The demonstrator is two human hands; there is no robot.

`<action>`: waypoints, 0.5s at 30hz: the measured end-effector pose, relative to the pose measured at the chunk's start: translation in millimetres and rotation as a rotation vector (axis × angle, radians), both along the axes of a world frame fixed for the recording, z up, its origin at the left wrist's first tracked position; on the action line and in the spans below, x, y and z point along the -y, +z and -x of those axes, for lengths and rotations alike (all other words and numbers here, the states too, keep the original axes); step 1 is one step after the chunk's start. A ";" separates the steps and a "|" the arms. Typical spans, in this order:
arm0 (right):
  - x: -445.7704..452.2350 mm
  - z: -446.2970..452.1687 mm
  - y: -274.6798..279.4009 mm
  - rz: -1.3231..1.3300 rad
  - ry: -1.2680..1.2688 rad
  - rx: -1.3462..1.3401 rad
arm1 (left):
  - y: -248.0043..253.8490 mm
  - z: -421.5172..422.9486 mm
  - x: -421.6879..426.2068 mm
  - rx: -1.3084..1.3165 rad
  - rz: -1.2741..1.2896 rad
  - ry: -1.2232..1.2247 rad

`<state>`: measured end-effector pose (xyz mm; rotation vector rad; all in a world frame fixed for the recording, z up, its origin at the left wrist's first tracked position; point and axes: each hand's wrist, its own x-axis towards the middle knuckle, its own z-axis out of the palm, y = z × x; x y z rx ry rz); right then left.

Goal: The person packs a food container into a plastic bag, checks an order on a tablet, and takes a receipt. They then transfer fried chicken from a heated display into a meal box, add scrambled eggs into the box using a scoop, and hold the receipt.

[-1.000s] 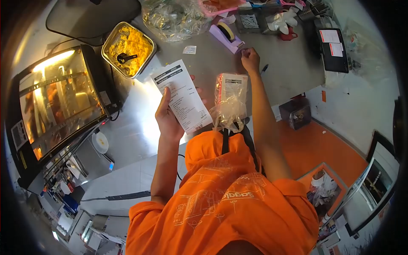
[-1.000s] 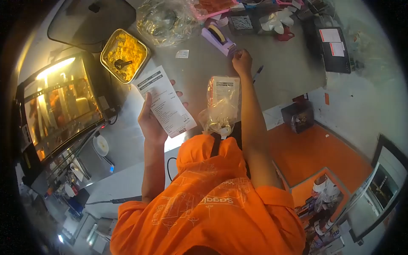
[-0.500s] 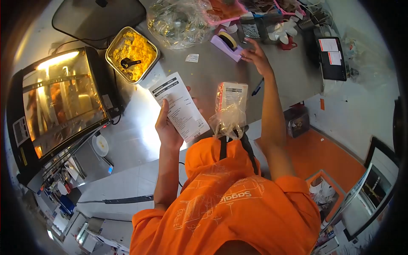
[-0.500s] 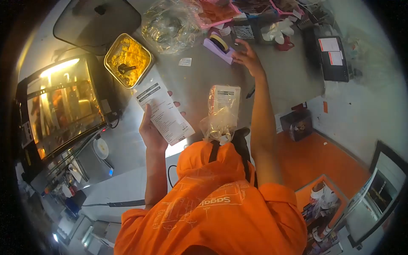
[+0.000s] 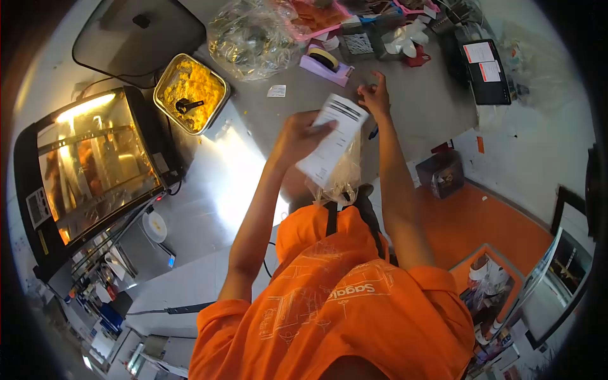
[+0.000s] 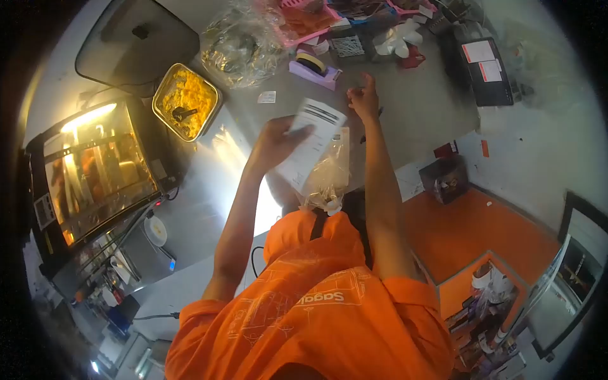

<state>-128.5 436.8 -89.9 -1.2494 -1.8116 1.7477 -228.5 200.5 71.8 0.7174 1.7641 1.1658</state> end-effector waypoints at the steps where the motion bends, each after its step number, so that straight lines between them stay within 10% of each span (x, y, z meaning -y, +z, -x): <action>1: 7.8 -11.0 16.6 0.026 -0.026 -0.063 | -12.8 4.8 -15.9 -0.164 0.064 -0.176; 6: 8.9 -103.6 52.6 0.131 0.074 0.012 | -103.7 -3.2 -74.8 -0.601 0.047 -0.725; 15: 26.5 -133.8 18.9 0.055 0.621 0.203 | -116.7 -10.7 -68.9 -0.744 -0.141 -0.728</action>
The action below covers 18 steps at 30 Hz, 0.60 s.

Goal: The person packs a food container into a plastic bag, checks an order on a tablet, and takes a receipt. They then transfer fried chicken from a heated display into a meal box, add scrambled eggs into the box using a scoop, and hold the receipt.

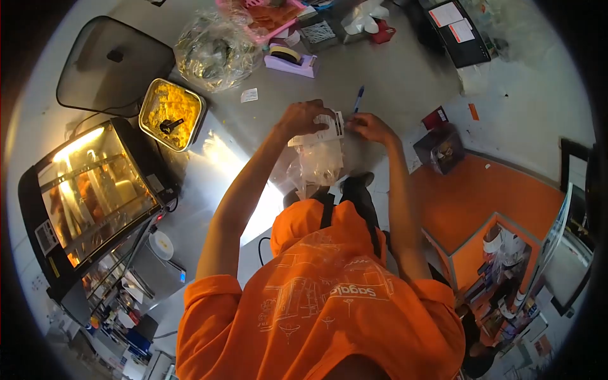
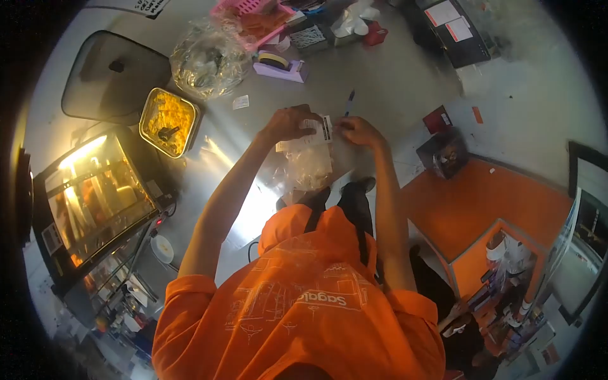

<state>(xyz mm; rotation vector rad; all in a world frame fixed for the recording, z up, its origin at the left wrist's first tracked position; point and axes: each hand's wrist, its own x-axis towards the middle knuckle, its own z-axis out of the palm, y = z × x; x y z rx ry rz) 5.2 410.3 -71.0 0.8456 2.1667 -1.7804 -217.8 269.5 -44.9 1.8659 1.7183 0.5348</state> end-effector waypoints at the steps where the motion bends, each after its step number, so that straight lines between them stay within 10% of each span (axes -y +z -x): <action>1: 1.5 5.3 -10.6 -0.037 0.049 -0.050 | 0.6 -1.1 -0.1 -0.006 -0.001 -0.005; 8: 27.6 20.8 -22.5 -0.075 -0.044 0.346 | 4.5 -2.8 3.9 -0.023 0.006 0.037; 10: 45.6 11.3 -18.2 -0.776 -0.304 0.037 | -1.7 -2.9 5.0 -0.009 0.039 0.054; 14: 58.9 3.2 -12.4 -0.506 -0.493 0.214 | -6.7 -1.9 6.9 -0.008 -0.103 0.040; 17: 68.4 -3.5 -80.9 -0.680 -0.388 -0.394 | -6.6 -2.6 8.5 -0.003 -0.054 0.052; 18: 69.7 -1.3 -43.4 -0.282 -0.458 -0.156 | -7.2 -1.1 8.0 0.002 -0.041 0.059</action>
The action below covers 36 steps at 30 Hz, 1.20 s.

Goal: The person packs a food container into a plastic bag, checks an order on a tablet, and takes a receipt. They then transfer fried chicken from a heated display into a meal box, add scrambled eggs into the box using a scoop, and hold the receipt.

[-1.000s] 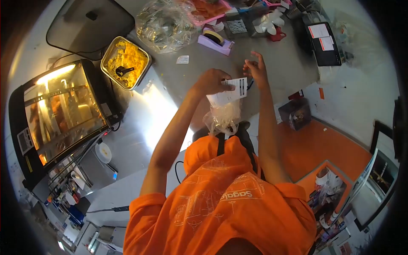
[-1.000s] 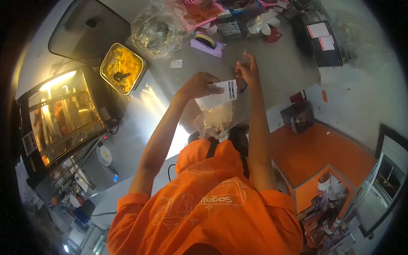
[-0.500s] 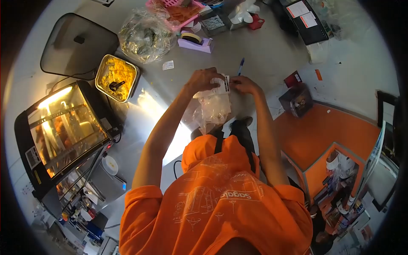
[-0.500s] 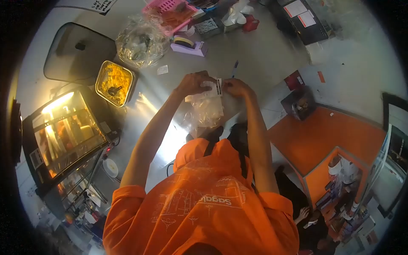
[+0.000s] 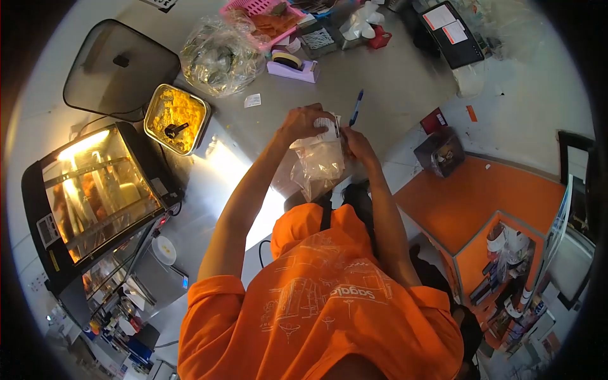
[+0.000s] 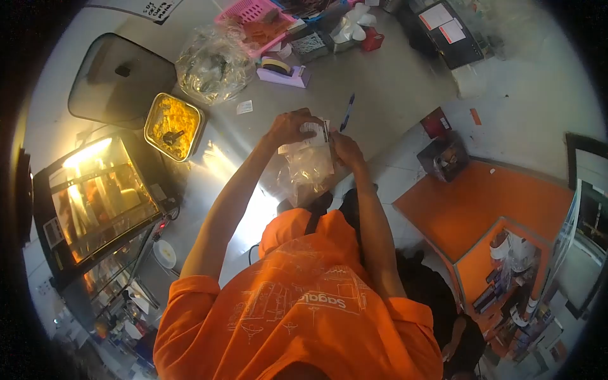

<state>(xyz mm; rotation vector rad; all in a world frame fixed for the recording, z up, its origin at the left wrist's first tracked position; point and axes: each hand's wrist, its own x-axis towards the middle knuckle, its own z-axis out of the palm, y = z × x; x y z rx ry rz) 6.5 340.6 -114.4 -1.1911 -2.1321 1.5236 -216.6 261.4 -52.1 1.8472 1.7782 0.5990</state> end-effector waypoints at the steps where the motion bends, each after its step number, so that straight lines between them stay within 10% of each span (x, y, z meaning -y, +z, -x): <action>1: 6.2 -0.8 23.8 0.443 -0.049 0.129 | 2.0 0.3 1.4 -0.003 -0.003 -0.002; 22: 74.8 -41.8 9.2 0.392 -0.033 0.046 | -10.4 14.0 56.3 0.022 0.138 0.358; 26: 24.3 -58.1 -37.5 0.000 -0.023 -0.080 | -7.5 -19.6 104.7 0.599 0.028 0.685; 31: 79.2 -93.4 43.9 0.523 -0.701 -0.044 | -4.7 -58.9 141.8 1.073 0.275 0.949; 36: 147.9 -70.4 75.6 1.018 -0.464 -0.057 | -5.5 -70.7 146.1 1.133 0.309 0.952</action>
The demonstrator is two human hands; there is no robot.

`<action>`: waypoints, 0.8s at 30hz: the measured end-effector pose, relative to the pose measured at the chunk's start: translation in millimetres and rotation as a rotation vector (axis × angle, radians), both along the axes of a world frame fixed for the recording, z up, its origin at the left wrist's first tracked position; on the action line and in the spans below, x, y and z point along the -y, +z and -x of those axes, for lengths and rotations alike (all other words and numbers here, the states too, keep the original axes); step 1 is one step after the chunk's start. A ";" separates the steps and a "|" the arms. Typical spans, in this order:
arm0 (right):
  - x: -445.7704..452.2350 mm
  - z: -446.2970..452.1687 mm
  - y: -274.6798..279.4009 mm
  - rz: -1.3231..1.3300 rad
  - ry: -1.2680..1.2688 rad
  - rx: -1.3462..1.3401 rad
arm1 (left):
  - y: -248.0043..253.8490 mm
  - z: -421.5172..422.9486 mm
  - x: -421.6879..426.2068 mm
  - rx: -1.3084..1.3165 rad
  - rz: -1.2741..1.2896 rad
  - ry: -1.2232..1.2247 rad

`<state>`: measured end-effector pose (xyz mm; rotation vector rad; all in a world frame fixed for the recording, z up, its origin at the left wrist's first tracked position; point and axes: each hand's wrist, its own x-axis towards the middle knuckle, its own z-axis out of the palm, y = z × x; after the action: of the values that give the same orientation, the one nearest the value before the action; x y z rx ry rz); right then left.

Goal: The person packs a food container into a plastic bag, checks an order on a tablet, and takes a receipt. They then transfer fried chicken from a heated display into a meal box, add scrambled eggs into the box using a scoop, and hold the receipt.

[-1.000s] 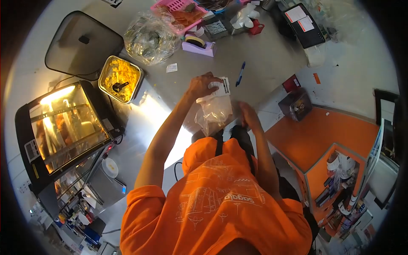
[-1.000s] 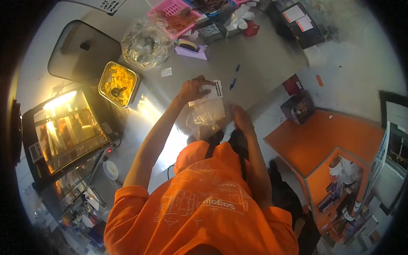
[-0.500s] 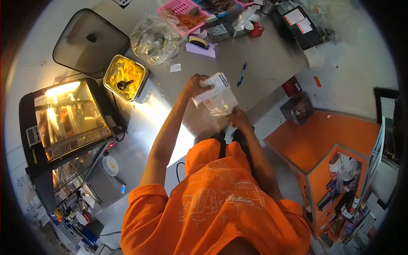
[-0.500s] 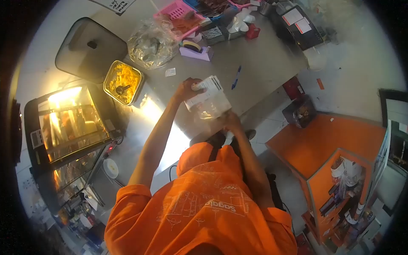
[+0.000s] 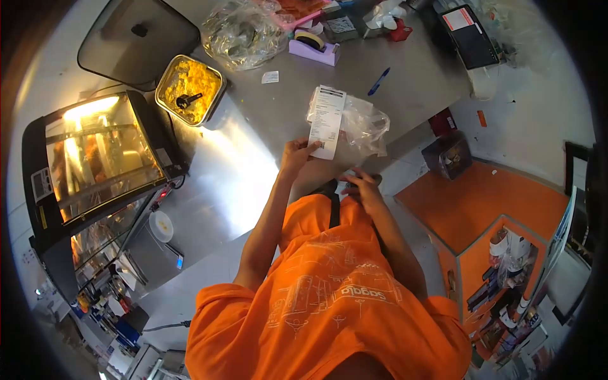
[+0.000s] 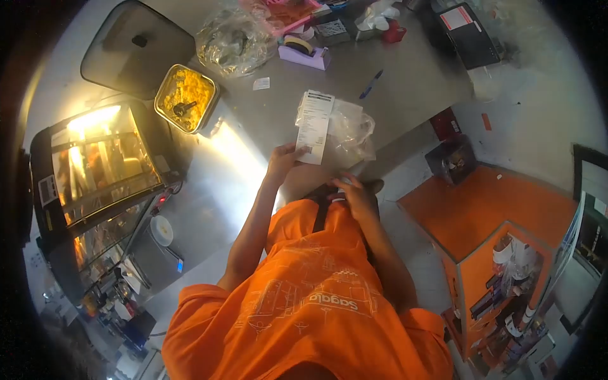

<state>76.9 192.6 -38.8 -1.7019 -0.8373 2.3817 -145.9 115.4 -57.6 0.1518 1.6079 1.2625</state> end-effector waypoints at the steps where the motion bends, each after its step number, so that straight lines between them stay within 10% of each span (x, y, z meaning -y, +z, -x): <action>1: 0.0 22.5 24.8 0.019 0.048 -0.068 | -5.2 -0.4 0.8 0.026 -0.043 -0.002; 14: 28.4 86.9 -35.0 0.033 -0.059 -0.079 | 10.4 -2.3 3.1 0.075 -0.085 -0.024; 17: 24.3 85.7 -22.1 -0.009 -0.053 -0.061 | -8.3 14.1 -4.1 -0.295 -0.066 -0.056; 19: 23.4 83.7 -26.5 0.001 -0.025 -0.117 | -3.2 34.2 -23.6 -1.210 -0.350 -0.356; 24: 28.2 78.4 -26.1 -0.091 -0.050 -0.086 | -15.0 92.2 -66.6 -1.323 -0.251 -1.008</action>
<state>-1.5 164.5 -64.9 -1.5568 -0.8658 2.3275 -238.1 182.0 -72.6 1.9993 1.8771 0.4421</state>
